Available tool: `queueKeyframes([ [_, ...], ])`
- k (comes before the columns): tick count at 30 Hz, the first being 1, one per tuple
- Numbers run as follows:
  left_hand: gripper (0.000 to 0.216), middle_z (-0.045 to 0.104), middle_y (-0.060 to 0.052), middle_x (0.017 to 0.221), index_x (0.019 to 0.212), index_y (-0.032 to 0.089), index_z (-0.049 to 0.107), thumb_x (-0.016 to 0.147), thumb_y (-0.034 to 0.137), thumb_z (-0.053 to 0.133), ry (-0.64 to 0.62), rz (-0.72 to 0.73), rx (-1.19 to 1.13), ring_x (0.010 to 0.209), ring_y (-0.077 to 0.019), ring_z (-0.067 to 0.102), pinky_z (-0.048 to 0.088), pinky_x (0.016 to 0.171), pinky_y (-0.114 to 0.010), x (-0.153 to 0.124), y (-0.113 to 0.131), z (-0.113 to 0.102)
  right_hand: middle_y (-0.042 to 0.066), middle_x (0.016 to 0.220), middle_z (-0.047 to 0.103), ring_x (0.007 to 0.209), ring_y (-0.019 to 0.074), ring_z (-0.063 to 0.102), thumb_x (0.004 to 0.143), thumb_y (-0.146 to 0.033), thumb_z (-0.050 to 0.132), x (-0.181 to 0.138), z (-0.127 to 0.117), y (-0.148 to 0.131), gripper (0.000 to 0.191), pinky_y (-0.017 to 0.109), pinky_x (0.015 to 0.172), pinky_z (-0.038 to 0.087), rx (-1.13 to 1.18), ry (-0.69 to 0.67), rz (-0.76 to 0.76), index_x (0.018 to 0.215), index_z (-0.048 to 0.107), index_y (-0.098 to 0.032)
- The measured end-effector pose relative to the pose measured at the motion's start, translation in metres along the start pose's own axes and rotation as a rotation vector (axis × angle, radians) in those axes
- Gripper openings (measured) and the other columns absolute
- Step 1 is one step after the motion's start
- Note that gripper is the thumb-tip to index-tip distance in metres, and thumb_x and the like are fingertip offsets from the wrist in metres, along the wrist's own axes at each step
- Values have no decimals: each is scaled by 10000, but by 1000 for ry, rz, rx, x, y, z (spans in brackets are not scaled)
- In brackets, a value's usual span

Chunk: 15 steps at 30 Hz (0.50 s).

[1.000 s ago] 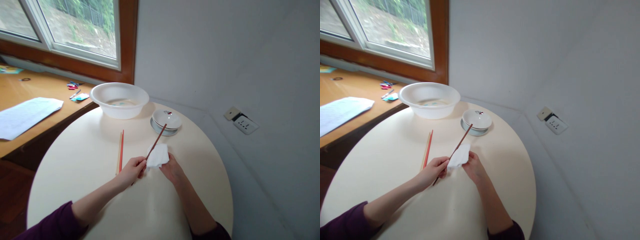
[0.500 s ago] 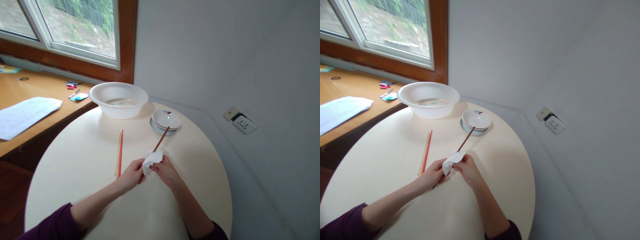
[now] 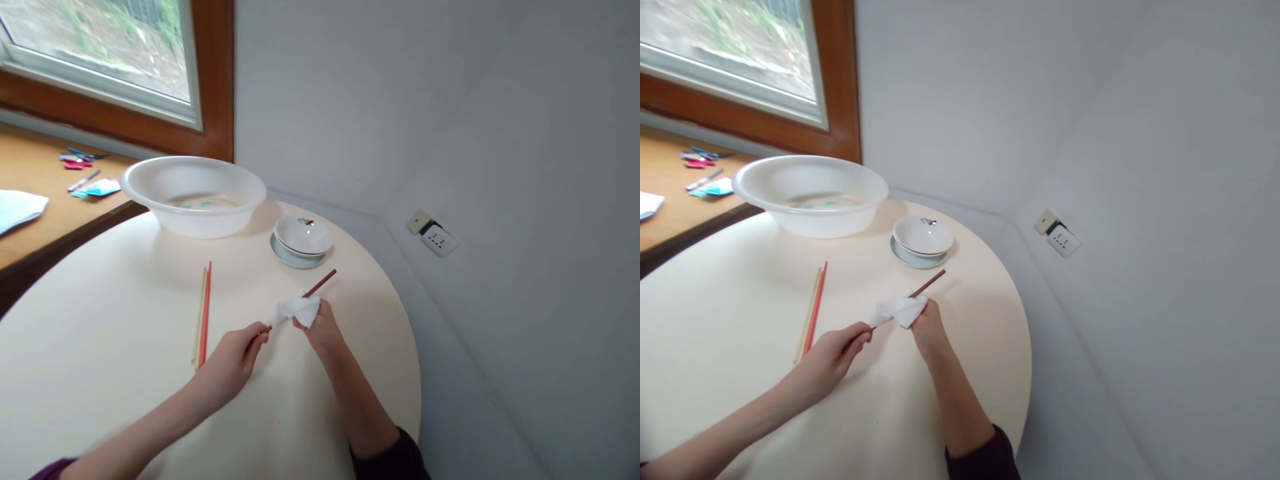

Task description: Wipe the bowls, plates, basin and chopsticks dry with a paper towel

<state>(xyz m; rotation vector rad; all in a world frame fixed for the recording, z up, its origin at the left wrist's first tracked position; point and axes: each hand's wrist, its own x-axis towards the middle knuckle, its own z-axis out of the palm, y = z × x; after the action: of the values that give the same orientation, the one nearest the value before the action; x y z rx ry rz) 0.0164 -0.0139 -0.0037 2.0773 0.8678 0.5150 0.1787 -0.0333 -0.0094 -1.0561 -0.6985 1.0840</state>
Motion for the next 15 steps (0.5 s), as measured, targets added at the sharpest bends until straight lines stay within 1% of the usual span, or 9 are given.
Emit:
queueKeyframes([
  [4,262,547,-15,587,734,205,493,828,329,282,-5,-20,28,553,-173,513,355,542,-249,-1,1,1,-53,472,414,438,46,302,486,-233,690,6,-17,-12,192,200,390,216,13,101,-49,511,518,-154],
  [8,271,598,-34,625,742,204,533,823,331,308,8,-7,19,572,-181,538,369,560,-257,-3,1,1,-54,482,427,438,44,329,469,-221,693,10,-31,-20,200,190,379,240,17,184,-91,527,513,-156],
  [11,272,641,-49,680,751,202,572,820,325,340,21,1,0,611,-189,565,383,579,-259,-2,-1,1,-62,502,432,448,43,350,474,-211,698,12,-38,-22,210,178,382,273,30,229,-128,545,506,-164],
  [15,285,672,-62,737,751,192,611,818,322,366,41,11,-12,654,-194,587,399,601,-259,-2,-3,3,-52,573,492,491,52,411,501,-203,693,13,-42,-21,200,173,416,337,43,267,-179,621,536,-170],
])
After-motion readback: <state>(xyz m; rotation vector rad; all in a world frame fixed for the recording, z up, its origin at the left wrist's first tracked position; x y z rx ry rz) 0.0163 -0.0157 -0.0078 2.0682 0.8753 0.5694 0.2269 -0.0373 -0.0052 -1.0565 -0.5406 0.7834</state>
